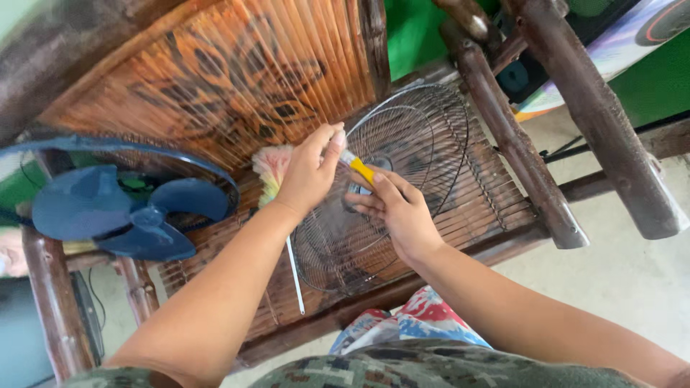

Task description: The person uses a small brush to clean the metal grille of a disassembled electric fan. They hold the grille with one hand and brush the wires and frame with the other, working over a bamboo chair.

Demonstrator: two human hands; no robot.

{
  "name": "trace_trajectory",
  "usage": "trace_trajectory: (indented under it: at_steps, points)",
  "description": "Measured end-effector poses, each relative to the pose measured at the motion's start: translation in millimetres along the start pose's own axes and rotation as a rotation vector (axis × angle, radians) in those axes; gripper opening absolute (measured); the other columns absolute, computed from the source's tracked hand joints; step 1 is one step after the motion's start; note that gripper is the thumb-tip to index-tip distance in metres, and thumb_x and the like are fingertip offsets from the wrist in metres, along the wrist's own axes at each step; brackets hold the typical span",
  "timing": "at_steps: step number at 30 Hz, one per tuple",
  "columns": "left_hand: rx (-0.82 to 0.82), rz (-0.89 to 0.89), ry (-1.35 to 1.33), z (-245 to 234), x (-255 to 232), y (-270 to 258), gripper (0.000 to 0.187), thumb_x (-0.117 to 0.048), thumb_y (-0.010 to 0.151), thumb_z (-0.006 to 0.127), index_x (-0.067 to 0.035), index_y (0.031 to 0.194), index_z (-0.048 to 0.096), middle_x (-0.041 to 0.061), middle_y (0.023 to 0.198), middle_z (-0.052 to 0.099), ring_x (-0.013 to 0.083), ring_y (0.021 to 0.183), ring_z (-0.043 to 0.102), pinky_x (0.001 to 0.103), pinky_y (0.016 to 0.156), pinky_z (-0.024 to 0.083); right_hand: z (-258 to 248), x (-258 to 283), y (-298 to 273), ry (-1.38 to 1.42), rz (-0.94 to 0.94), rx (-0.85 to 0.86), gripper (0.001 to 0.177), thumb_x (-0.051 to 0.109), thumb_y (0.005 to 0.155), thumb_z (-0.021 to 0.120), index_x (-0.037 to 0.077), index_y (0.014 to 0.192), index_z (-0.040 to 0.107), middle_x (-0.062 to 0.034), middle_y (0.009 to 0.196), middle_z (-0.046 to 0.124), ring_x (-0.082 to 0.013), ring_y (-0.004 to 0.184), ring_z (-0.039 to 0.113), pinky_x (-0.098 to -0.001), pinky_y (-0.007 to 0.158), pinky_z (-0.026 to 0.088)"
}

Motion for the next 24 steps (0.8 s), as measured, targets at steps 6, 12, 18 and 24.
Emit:
trace_trajectory:
  at_steps: [6, 12, 18, 24]
  points:
    - [-0.034, 0.226, 0.086, 2, -18, -1, 0.038, -0.034, 0.109, 0.056, 0.001, 0.123, 0.063, 0.019, 0.132, 0.069, 0.0318, 0.118, 0.068, 0.038, 0.101, 0.051, -37, -19, 3, -0.1, 0.187, -0.221, 0.042, 0.025, 0.104, 0.047, 0.0, 0.137, 0.054, -0.0131, 0.127, 0.07, -0.025, 0.103, 0.073, -0.0359, 0.087, 0.056]
    - [-0.011, 0.163, 0.037, 1, -9, 2, 0.038, -0.035, 0.103, 0.061, 0.001, 0.113, 0.063, 0.017, 0.13, 0.07, 0.0299, 0.11, 0.071, 0.038, 0.098, 0.054, -12, 22, 14, -0.018, 0.03, -0.082, 0.043, 0.027, 0.106, 0.047, -0.004, 0.134, 0.056, -0.0152, 0.127, 0.072, -0.0225, 0.101, 0.074, -0.0342, 0.089, 0.056]
    - [0.012, 0.144, 0.077, 4, -11, 2, 0.031, -0.03, 0.103, 0.064, 0.001, 0.109, 0.065, 0.018, 0.135, 0.068, 0.0321, 0.114, 0.07, 0.039, 0.099, 0.052, -33, 22, 5, -0.071, 0.117, -0.246, 0.04, 0.026, 0.105, 0.045, 0.0, 0.133, 0.057, -0.0134, 0.125, 0.072, -0.0218, 0.098, 0.074, -0.0337, 0.086, 0.056]
    - [-0.013, 0.192, 0.049, 2, -15, 1, 0.034, -0.032, 0.103, 0.065, 0.001, 0.112, 0.065, 0.018, 0.131, 0.07, 0.0326, 0.117, 0.07, 0.038, 0.101, 0.054, -34, 43, 26, -0.034, -0.008, -0.185, 0.04, 0.025, 0.106, 0.046, -0.002, 0.135, 0.054, -0.0159, 0.125, 0.073, -0.023, 0.097, 0.075, -0.0351, 0.083, 0.055]
Point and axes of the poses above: each hand's wrist, its own y-axis towards the middle knuckle, its own z-axis out of the palm, x = y × z, the point moved 10 cm from there along y, towards the middle knuckle
